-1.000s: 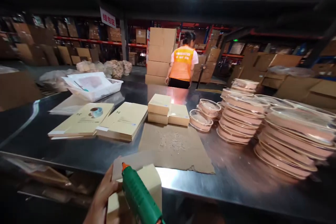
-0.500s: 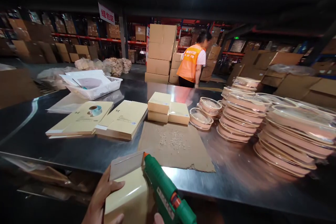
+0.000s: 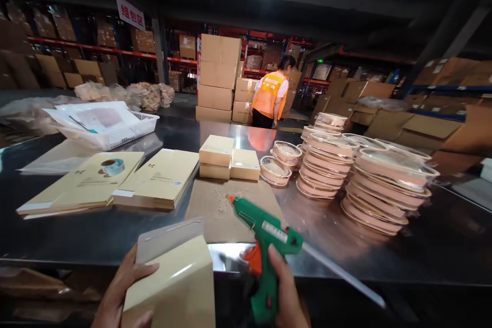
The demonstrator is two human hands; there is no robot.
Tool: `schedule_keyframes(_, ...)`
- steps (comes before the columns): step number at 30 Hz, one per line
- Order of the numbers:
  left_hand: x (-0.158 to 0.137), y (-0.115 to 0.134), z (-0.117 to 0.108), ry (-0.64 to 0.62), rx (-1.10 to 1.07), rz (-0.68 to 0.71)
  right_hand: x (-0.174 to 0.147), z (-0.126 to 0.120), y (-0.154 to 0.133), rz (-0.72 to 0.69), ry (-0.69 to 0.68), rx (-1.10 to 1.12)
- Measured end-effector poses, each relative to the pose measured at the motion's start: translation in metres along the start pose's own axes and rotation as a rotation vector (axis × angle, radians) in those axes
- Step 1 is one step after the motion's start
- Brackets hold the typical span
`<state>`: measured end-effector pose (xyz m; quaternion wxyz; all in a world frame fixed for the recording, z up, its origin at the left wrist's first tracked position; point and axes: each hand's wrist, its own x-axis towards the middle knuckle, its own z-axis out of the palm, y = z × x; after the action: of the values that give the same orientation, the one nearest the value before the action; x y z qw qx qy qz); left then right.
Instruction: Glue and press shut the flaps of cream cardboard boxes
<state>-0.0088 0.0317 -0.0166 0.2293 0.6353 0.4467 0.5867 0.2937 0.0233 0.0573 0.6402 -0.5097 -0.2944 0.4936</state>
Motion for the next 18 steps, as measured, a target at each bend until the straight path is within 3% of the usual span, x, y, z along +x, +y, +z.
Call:
schedule_keyframes(2, 0.008, -0.011, -0.001, -0.042, -0.032, 0.028, 0.041, -0.016, -0.023, 0.094, 0.016, -0.011)
schedule_keyframes(3, 0.013, -0.017, 0.000, -0.072, -0.056, 0.049, 0.059, -0.024, -0.033, 0.073, 0.042, -0.135)
schedule_keyframes(5, 0.026, -0.025, 0.006, -0.121, -0.103, 0.096, 0.082, -0.036, -0.047, -0.077, 0.151, -0.418)
schedule_keyframes(8, 0.046, -0.029, 0.021, -0.159, -0.194, 0.163, 0.080, -0.028, -0.043, -0.336, 0.319, -0.618)
schedule_keyframes(10, 0.056, -0.028, 0.033, -0.193, -0.260, 0.180, 0.061, -0.006, -0.024, -0.438, 0.235, -0.590)
schedule_keyframes(12, 0.062, -0.025, 0.045, -0.214, -0.307, 0.135, 0.040, 0.020, 0.003, -0.333, -0.161, -0.458)
schedule_keyframes(14, 0.065, -0.023, 0.053, -0.245, -0.332, 0.070, 0.027, 0.039, 0.029, -0.227, -0.353, -0.312)
schedule_keyframes(18, 0.063, -0.022, 0.059, -0.317, -0.421, -0.017, 0.020, 0.045, 0.063, -0.259, -0.243, -0.137)
